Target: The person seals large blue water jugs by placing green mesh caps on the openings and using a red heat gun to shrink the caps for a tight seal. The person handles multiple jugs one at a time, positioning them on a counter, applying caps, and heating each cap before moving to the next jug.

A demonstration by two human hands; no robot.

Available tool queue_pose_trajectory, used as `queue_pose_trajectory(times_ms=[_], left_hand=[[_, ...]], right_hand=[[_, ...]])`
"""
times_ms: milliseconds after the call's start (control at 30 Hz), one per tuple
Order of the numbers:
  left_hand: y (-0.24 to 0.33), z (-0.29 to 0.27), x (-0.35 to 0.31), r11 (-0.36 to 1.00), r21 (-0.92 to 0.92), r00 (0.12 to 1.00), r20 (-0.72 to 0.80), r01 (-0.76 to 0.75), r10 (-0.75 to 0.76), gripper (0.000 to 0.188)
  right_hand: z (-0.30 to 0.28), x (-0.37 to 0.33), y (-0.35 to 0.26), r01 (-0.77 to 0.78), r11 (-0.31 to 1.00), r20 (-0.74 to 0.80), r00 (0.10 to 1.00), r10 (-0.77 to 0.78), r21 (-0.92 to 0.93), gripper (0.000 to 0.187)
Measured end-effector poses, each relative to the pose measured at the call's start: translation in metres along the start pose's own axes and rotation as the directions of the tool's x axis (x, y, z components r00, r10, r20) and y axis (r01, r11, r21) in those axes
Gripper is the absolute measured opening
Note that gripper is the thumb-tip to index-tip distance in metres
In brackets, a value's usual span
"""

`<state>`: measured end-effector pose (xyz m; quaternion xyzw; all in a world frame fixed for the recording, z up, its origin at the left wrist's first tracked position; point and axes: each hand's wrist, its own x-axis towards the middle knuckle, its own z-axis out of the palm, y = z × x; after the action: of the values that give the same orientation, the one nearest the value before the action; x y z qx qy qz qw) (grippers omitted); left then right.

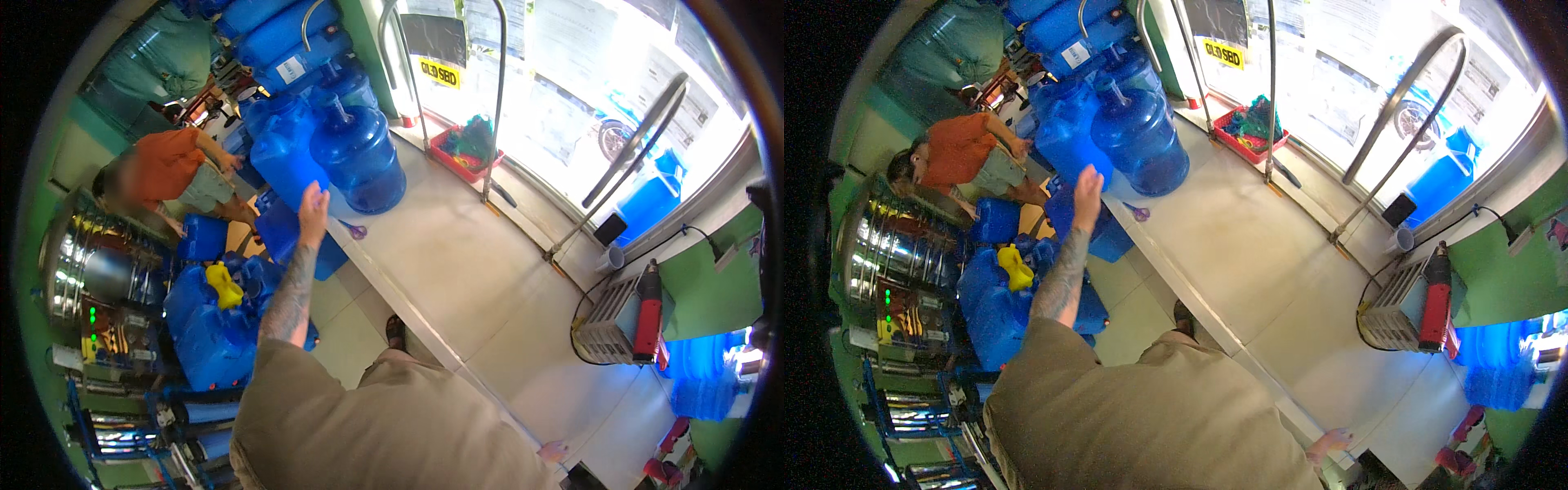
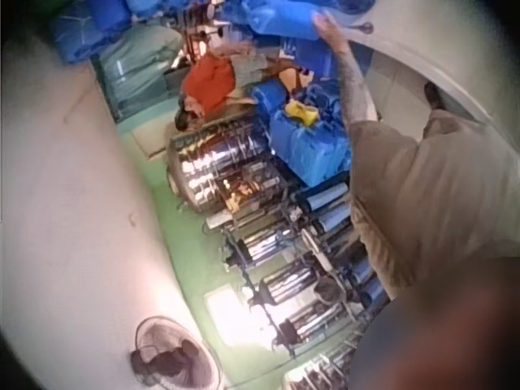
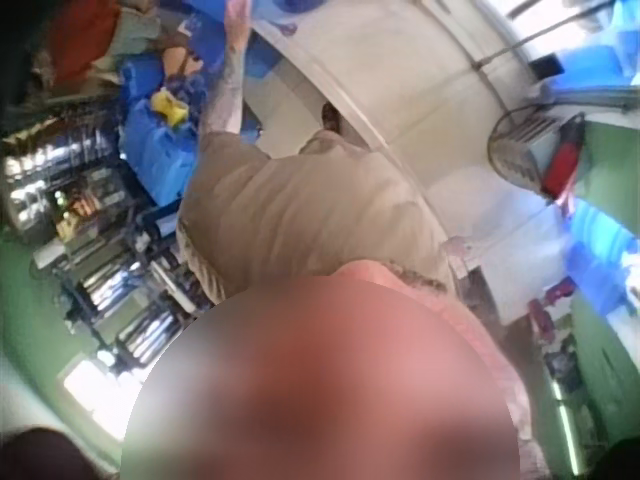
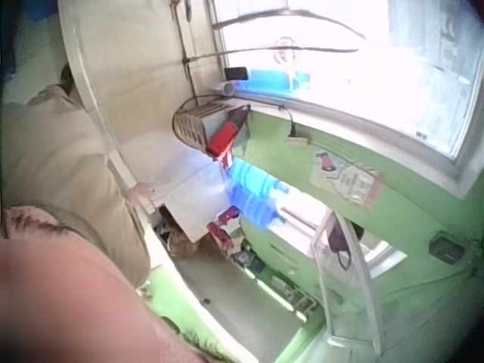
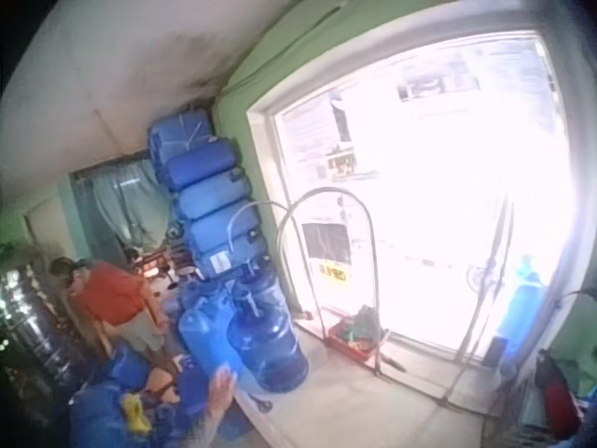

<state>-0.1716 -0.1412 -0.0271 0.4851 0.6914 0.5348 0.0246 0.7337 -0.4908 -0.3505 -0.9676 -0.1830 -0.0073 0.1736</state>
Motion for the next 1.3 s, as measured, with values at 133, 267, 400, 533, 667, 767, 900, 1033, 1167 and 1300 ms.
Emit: queue_pose_trajectory(times_ms=[133,267,400,533,667,767,900,1033,1167,1300], left_hand=[[-0.009,-0.040,0.126,0.935,0.348,0.997,0.029,-0.076,0.070,0.059],[-0.054,-0.072,0.244,0.773,0.627,0.992,0.122,-0.101,0.031,0.070],[-0.111,-0.084,0.342,0.639,0.768,0.990,0.065,0.031,-0.126,0.075],[-0.151,-0.080,0.360,0.586,0.805,0.912,0.164,0.097,-0.376,0.075],[-0.163,-0.098,0.347,0.632,0.775,0.923,0.237,0.008,-0.302,0.072],[-0.159,-0.130,0.342,0.705,0.701,0.910,0.356,-0.110,-0.212,0.066],[-0.135,-0.155,0.334,0.832,0.500,0.811,0.574,-0.241,-0.110,0.056],[-0.088,-0.144,0.321,0.848,0.370,0.683,0.730,-0.380,-0.012,0.054],[-0.039,-0.102,0.320,0.781,0.174,0.469,0.867,-0.600,0.167,0.049],[-0.016,-0.033,0.314,0.649,-0.002,0.293,0.892,-0.761,0.345,0.046]], right_hand=[[-0.026,-0.120,-0.078,0.285,0.950,0.130,0.945,-0.301,0.132,0.050],[-0.042,-0.220,-0.278,0.120,0.692,0.336,0.807,-0.486,0.712,0.048],[-0.094,-0.341,-0.550,0.377,0.339,0.147,0.454,-0.879,0.862,0.034],[-0.152,-0.479,-0.802,0.489,-0.191,-0.223,0.009,-0.975,0.851,0.067],[-0.149,-0.581,-0.966,0.432,-0.140,-0.155,-0.001,-0.988,0.891,0.103],[-0.130,-0.605,-0.994,0.531,-0.047,-0.054,-0.003,-0.999,0.846,0.094],[-0.133,-0.575,-0.952,0.624,-0.004,-0.075,0.087,-0.993,0.781,0.076],[-0.162,-0.483,-0.861,0.507,0.187,0.028,0.304,-0.952,0.841,0.063],[-0.184,-0.384,-0.762,0.477,0.348,0.038,0.546,-0.837,0.807,0.058],[-0.199,-0.316,-0.694,0.607,0.506,-0.080,0.685,-0.724,0.613,0.065]])
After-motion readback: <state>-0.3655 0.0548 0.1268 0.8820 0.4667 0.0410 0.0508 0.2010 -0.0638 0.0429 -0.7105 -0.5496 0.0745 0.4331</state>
